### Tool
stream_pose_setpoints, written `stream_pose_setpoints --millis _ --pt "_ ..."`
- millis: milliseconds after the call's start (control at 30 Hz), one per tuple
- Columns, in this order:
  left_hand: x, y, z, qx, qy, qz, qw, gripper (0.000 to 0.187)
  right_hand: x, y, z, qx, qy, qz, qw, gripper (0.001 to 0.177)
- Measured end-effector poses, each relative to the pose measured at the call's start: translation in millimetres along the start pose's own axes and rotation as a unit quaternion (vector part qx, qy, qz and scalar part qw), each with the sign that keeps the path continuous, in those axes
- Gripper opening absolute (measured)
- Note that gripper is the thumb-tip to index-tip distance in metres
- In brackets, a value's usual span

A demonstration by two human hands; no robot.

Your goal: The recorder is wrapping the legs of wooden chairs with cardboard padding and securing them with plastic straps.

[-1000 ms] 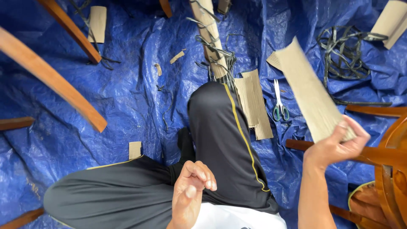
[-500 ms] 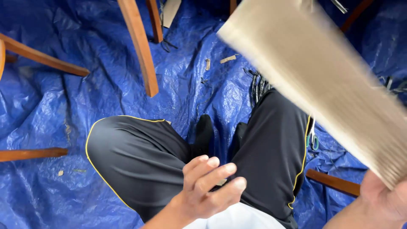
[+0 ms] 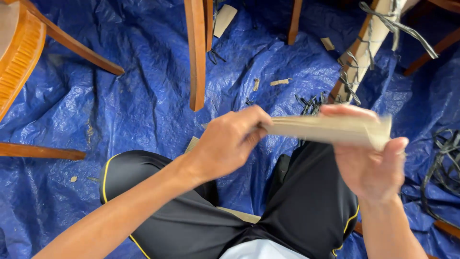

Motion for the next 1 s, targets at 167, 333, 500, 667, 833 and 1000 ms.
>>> stream_pose_setpoints --millis 167,333,500,667,833,1000 --pt "97.1 -2.1 -8.4 -0.037 -0.19 0.387 0.902 0.012 -64.9 44.5 -62.3 0.175 0.051 0.102 0.978 0.069" --pt "161.0 -25.1 -33.7 -0.088 -0.225 0.358 0.902 0.02 -136.4 81.6 -134.2 0.143 0.054 0.25 0.956 0.034" --pt "228.4 -36.3 -36.9 -0.208 -0.25 0.245 0.913 0.025 -197.0 96.5 -183.5 0.114 0.083 0.269 0.953 0.024" --pt "275.4 -29.9 -21.7 -0.275 -0.254 0.133 0.918 0.028 -252.0 102.0 -200.2 0.085 0.085 0.285 0.951 0.02" --pt "282.3 -36.5 -30.7 -0.321 -0.213 0.034 0.922 0.04 -265.0 115.6 -201.9 0.026 0.052 0.341 0.938 0.02" --pt "276.3 -25.3 -45.3 -0.339 -0.145 -0.038 0.929 0.048 -273.8 118.6 -212.7 -0.005 0.015 0.34 0.94 0.018"
Point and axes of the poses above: each hand's wrist, its own z-axis away from the middle knuckle, its own y-axis out of the palm, x = y × z, the point moved 2 cm from there along -z, towards the middle knuckle, and after that the axes turned 10 degrees about -x, right-handed, at the moved point
